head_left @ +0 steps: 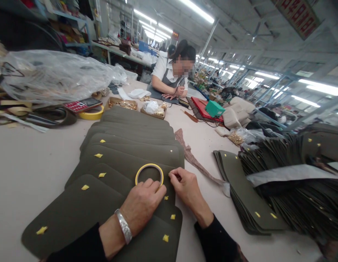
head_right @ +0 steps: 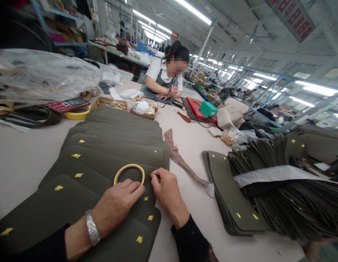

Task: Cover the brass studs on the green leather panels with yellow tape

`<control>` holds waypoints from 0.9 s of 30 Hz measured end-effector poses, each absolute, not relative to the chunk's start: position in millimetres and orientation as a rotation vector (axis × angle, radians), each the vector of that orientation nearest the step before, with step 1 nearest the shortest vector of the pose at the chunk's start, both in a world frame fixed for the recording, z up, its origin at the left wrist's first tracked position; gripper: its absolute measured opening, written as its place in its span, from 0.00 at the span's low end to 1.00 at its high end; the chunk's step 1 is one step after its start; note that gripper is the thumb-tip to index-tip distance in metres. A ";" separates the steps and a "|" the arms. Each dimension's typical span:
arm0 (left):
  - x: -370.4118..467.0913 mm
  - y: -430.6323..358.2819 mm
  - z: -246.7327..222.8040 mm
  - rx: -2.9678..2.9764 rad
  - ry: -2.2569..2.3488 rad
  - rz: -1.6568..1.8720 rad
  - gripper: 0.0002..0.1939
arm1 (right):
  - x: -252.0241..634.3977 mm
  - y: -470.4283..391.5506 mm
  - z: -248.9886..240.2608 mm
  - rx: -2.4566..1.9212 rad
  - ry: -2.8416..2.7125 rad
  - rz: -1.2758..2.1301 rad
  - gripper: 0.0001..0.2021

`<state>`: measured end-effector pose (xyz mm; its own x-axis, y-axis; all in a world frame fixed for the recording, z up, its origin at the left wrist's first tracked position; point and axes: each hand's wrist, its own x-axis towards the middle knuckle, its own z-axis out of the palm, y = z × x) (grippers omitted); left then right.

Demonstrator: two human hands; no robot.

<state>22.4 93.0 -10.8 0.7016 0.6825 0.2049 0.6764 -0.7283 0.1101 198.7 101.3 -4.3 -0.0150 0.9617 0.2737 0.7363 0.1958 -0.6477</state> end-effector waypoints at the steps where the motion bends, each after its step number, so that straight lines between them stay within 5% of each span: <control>1: 22.3 93.2 -11.1 2.864 1.145 0.359 0.04 | 197.4 102.7 -6.1 -1.607 -1.838 0.372 0.07; 8: 21.1 93.1 -10.4 2.833 1.147 0.344 0.04 | 198.6 104.2 -12.3 -1.693 -1.850 0.327 0.04; 12: 20.3 92.9 -7.6 2.821 1.149 0.344 0.04 | 208.7 97.8 -7.4 -1.656 -1.707 0.340 0.12; 14: 20.4 93.0 -7.3 2.822 1.160 0.362 0.04 | 212.0 94.6 -4.9 -1.535 -1.874 0.203 0.06; 19: 18.9 92.2 -8.9 2.875 1.200 0.392 0.05 | 206.1 94.5 -5.5 -1.464 -2.293 -0.028 0.10; 27: 12.8 95.0 -5.9 2.918 1.222 0.394 0.07 | 193.5 104.3 -14.1 -1.698 -1.867 0.243 0.07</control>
